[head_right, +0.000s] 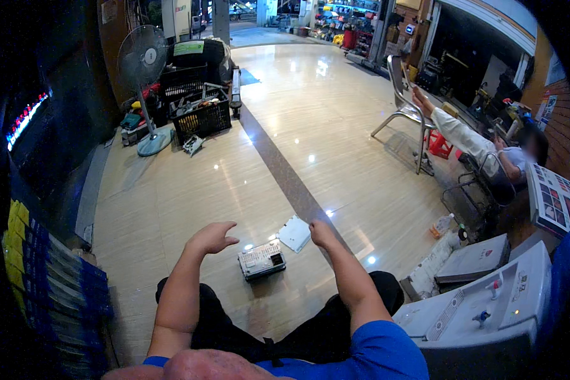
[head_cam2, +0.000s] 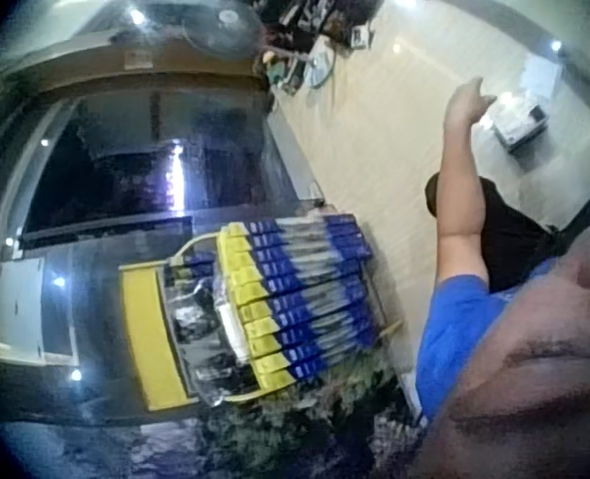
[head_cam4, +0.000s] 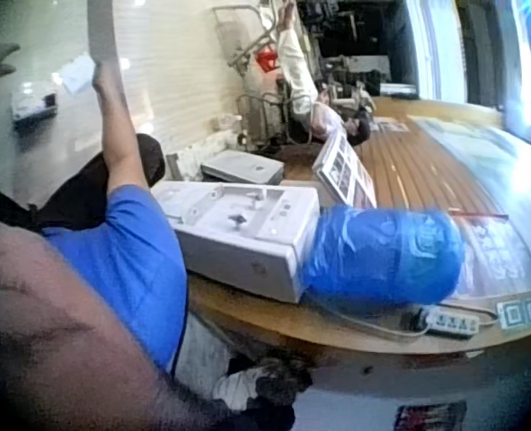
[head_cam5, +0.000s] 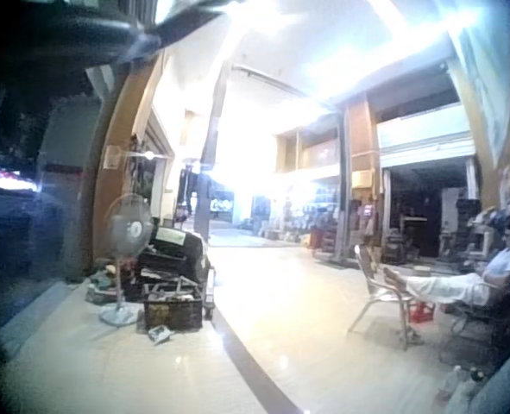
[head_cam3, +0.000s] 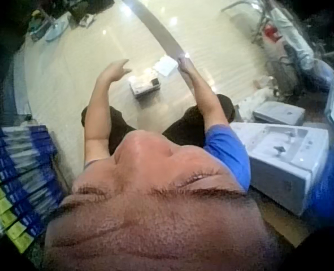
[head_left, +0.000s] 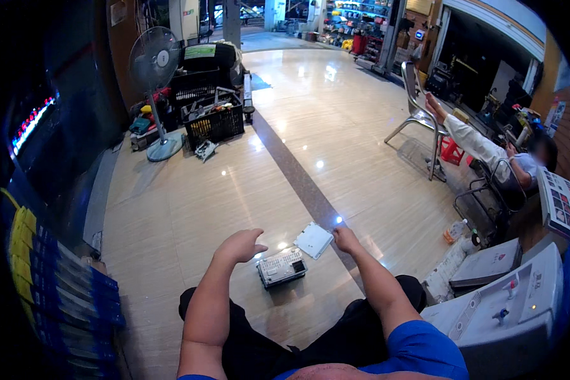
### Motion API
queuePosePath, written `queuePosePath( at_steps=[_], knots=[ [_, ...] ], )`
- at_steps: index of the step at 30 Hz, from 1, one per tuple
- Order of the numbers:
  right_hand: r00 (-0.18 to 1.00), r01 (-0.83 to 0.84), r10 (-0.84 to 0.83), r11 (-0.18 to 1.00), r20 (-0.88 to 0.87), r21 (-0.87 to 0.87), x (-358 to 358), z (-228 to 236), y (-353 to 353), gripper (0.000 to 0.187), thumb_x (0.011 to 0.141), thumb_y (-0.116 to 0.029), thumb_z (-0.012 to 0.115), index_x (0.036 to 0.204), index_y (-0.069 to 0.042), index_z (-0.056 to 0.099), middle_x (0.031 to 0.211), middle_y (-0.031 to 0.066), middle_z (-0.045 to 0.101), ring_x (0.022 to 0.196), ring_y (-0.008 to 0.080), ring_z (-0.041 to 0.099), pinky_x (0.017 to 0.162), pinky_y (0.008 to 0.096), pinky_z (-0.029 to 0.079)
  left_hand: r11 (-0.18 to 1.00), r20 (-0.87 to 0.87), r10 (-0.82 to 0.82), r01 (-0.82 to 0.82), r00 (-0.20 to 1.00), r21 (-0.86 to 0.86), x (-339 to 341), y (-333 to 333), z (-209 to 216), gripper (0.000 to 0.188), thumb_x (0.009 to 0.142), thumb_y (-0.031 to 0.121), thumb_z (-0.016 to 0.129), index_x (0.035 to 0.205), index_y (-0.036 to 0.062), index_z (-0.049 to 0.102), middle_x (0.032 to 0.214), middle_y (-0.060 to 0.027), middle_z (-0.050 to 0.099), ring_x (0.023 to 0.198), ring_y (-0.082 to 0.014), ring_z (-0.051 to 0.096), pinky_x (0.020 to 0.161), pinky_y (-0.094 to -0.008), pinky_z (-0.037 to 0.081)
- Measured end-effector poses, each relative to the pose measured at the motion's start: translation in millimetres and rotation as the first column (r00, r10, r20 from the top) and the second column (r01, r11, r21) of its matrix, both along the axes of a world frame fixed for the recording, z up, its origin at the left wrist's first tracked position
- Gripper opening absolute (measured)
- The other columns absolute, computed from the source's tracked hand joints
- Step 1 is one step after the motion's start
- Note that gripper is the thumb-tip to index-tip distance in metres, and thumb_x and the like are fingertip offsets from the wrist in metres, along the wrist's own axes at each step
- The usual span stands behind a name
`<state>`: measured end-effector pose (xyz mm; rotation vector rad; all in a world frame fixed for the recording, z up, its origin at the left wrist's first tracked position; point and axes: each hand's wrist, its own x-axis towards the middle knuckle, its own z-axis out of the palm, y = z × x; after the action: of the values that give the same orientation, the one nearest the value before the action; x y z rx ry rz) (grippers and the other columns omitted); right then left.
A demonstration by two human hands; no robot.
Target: The person disassembles a car stereo by hand while sitting on a small stool, removing small screws and prying off the metal casing components.
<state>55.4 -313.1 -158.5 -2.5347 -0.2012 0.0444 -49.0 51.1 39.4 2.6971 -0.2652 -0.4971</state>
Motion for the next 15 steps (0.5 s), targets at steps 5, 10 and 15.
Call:
queuePosePath(
  at_steps=[5,10,15],
  knots=[
    [0.896,-0.295,0.079,0.842,-0.437,-0.452,-29.0,-130.8,-44.9,0.042,0.088,-0.041,0.062,0.099,-0.002,0.072,0.105,0.0222,0.068,0.100,0.0381,0.064,0.088,0.0454,0.051,0.997,0.013,-0.080,0.080,0.997,-0.004,6.4,-17.4,-13.8,0.056,0.089,0.034,0.066,0.135,0.0051,0.051,0.127,-0.0207,0.060,0.118,-0.0370,0.056,0.099,-0.0441,0.046],
    [0.869,-0.285,-0.086,0.719,-0.487,-0.634,5.6,-185.6,-161.8,0.049,0.085,-0.050,0.064,0.102,-0.005,0.073,0.111,0.0189,0.068,0.106,0.0346,0.064,0.091,0.0439,0.051,0.976,0.035,-0.189,0.191,0.981,-0.107,38.6,-61.1,-20.5,0.057,0.089,0.033,0.068,0.135,0.0047,0.051,0.128,-0.0213,0.059,0.120,-0.0373,0.055,0.101,-0.0434,0.044],
    [0.862,-0.265,-0.046,0.808,-0.505,-0.527,32.8,-215.0,-77.3,0.027,0.083,-0.026,0.062,0.093,-0.005,0.074,0.097,0.0180,0.071,0.089,0.0354,0.068,0.081,0.0438,0.053,0.997,0.046,-0.052,0.055,0.998,-0.054,37.6,-21.8,-12.0,0.054,0.088,0.028,0.068,0.132,0.0027,0.052,0.124,-0.0219,0.060,0.118,-0.0377,0.056,0.100,-0.0432,0.045]
  ],
)
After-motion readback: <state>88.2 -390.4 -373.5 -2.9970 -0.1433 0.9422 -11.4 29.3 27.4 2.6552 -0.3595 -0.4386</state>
